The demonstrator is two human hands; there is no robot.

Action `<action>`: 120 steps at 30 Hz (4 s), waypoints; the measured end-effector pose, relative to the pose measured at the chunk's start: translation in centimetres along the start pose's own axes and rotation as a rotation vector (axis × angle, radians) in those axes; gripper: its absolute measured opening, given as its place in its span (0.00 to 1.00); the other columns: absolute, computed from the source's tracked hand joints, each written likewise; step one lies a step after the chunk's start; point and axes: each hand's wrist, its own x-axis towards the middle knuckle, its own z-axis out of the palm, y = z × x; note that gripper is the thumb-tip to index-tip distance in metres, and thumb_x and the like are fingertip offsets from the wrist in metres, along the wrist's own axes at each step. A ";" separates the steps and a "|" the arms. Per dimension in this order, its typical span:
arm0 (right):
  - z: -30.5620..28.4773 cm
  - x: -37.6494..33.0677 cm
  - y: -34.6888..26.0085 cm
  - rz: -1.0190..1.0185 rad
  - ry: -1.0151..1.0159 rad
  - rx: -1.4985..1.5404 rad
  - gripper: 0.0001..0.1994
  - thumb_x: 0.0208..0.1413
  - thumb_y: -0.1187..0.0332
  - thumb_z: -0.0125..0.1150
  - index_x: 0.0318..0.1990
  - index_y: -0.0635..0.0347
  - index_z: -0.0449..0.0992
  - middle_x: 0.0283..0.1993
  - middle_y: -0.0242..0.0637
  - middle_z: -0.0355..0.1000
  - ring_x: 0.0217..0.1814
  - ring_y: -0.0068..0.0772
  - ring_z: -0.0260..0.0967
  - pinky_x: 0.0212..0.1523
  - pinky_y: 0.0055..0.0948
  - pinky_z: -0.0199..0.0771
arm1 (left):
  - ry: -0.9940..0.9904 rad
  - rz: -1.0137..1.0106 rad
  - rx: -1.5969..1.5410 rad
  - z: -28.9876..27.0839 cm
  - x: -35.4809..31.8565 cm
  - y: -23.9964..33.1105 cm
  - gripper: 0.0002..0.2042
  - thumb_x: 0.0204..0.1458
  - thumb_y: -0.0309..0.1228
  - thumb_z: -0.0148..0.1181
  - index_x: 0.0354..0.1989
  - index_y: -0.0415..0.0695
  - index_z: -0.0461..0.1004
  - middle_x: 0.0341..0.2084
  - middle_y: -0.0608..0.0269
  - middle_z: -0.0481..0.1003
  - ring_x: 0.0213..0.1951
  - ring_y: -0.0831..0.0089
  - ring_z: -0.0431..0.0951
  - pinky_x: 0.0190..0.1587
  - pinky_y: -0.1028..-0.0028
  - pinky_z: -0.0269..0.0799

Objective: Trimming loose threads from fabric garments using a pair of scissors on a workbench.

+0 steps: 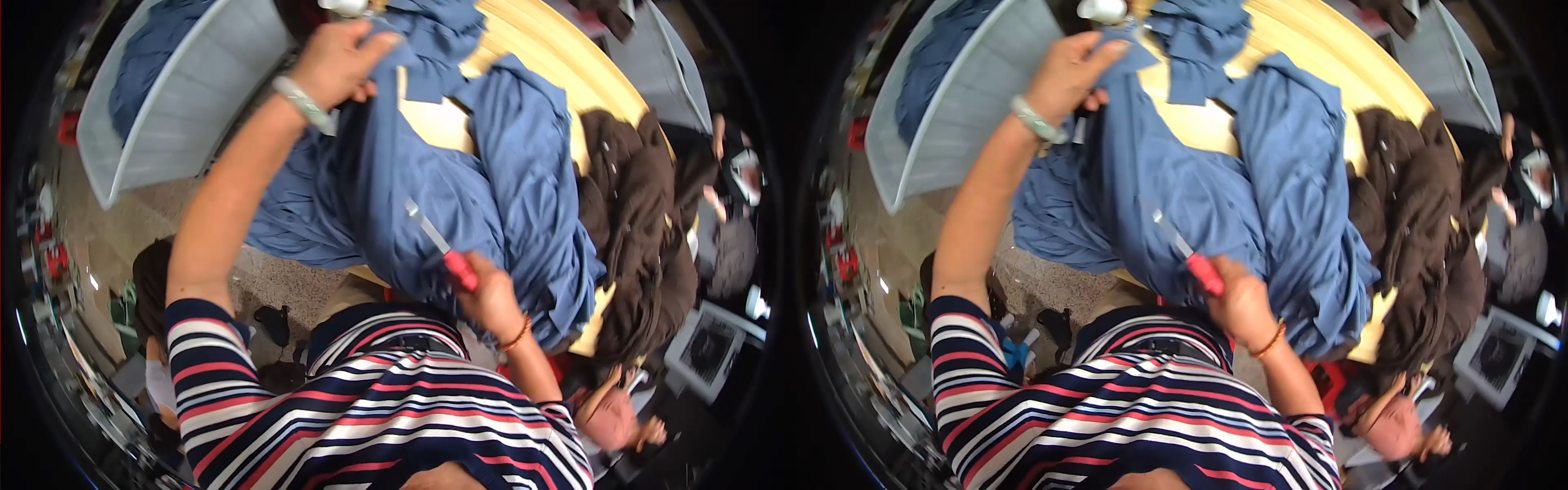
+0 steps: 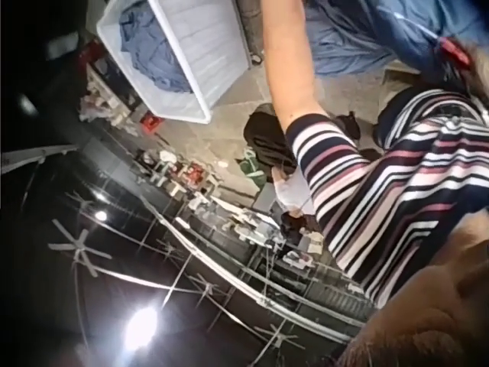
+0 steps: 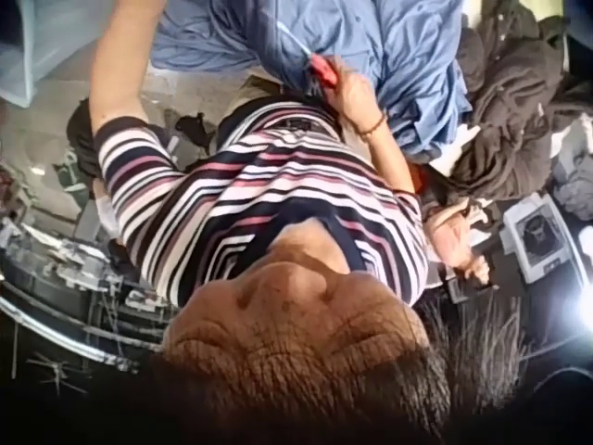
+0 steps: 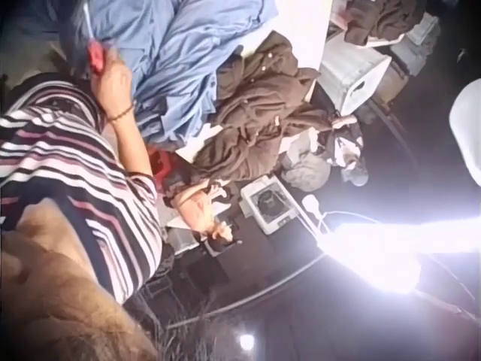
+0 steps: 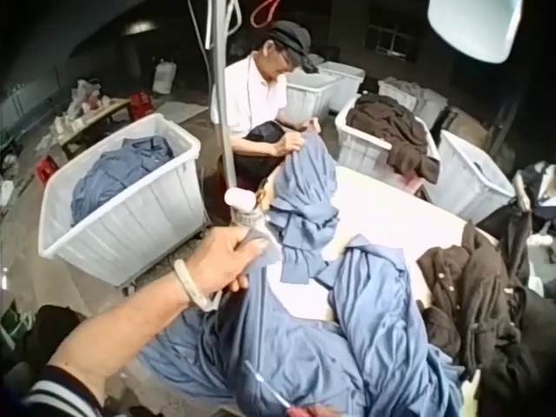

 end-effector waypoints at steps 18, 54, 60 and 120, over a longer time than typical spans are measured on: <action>-7.7 -14.0 8.4 0.544 0.645 0.485 0.07 0.58 0.74 0.59 0.41 0.67 0.72 0.32 0.32 0.73 0.34 0.22 0.74 0.40 0.23 0.75 | -0.194 0.387 1.115 -4.6 -5.0 -12.4 0.34 0.40 0.35 0.71 0.58 0.41 0.66 0.57 0.44 0.66 0.58 0.47 0.65 0.58 0.59 0.62; -2.9 -11.3 4.6 0.374 0.201 0.261 0.07 0.54 0.75 0.57 0.41 0.64 0.72 0.29 0.42 0.75 0.34 0.37 0.77 0.38 0.31 0.72 | -0.683 0.819 1.200 4.4 -18.9 -10.3 0.15 0.45 0.28 0.51 0.43 0.43 0.72 0.30 0.61 0.68 0.31 0.66 0.67 0.33 0.68 0.62; -1.0 -12.5 5.3 0.432 0.180 0.339 0.08 0.53 0.74 0.58 0.41 0.62 0.72 0.31 0.45 0.75 0.37 0.47 0.75 0.38 0.36 0.72 | -0.629 0.908 1.100 3.1 -20.9 -9.0 0.04 0.41 0.29 0.52 0.25 0.42 0.68 0.28 0.55 0.69 0.42 0.59 0.72 0.49 0.59 0.66; 1.6 -8.7 10.5 0.503 0.228 0.233 0.11 0.53 0.69 0.60 0.43 0.63 0.76 0.32 0.48 0.76 0.34 0.39 0.75 0.40 0.34 0.72 | -0.368 -0.073 -0.215 -18.2 -33.3 3.6 0.29 0.43 0.27 0.62 0.57 0.32 0.64 0.50 0.47 0.71 0.54 0.60 0.72 0.58 0.63 0.66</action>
